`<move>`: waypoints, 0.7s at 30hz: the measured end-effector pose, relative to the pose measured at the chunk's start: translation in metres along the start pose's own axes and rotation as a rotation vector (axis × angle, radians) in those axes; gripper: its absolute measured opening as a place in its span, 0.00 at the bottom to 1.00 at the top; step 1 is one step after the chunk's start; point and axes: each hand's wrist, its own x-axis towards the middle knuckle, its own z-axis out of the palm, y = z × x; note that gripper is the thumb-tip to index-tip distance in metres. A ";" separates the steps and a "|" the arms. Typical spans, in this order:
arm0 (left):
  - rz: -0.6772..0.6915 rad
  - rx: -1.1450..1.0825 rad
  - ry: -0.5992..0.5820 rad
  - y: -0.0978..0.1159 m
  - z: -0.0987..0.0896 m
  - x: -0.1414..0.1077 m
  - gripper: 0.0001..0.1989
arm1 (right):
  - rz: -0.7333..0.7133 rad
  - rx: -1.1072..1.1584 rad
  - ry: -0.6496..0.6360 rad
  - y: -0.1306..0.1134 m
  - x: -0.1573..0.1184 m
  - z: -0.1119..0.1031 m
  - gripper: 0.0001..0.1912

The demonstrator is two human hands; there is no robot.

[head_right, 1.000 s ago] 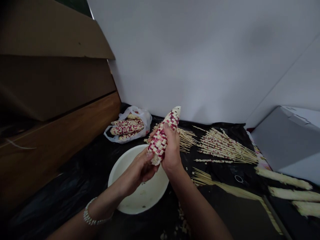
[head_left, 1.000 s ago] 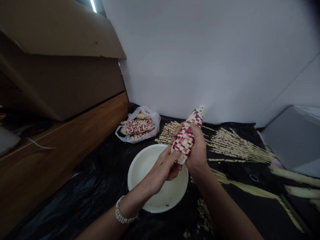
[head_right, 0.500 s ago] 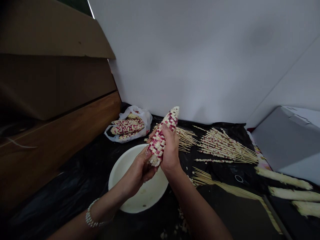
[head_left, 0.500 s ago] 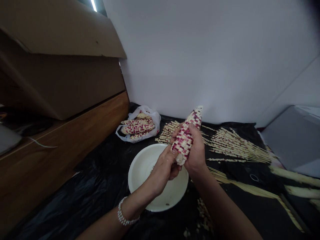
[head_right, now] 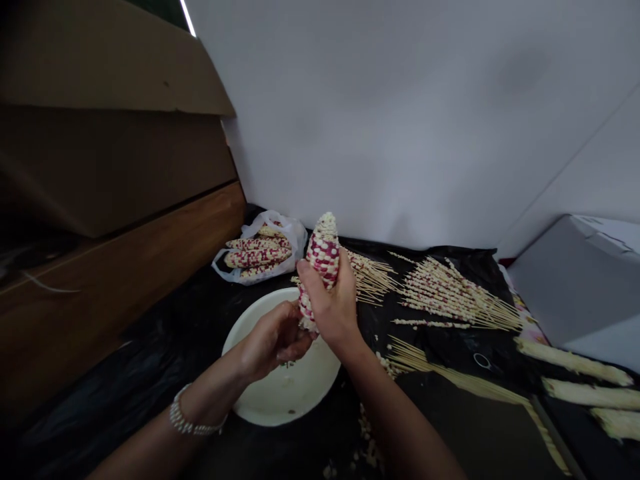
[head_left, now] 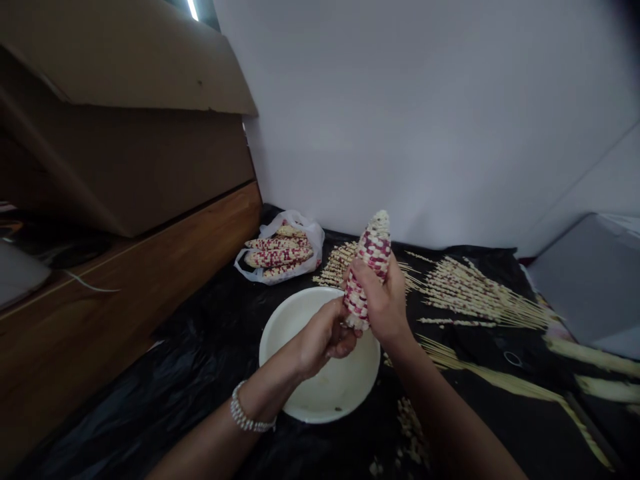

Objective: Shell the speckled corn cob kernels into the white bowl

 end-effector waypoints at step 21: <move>-0.059 -0.109 -0.139 0.006 -0.011 0.000 0.05 | 0.282 0.349 0.036 0.006 0.024 -0.006 0.19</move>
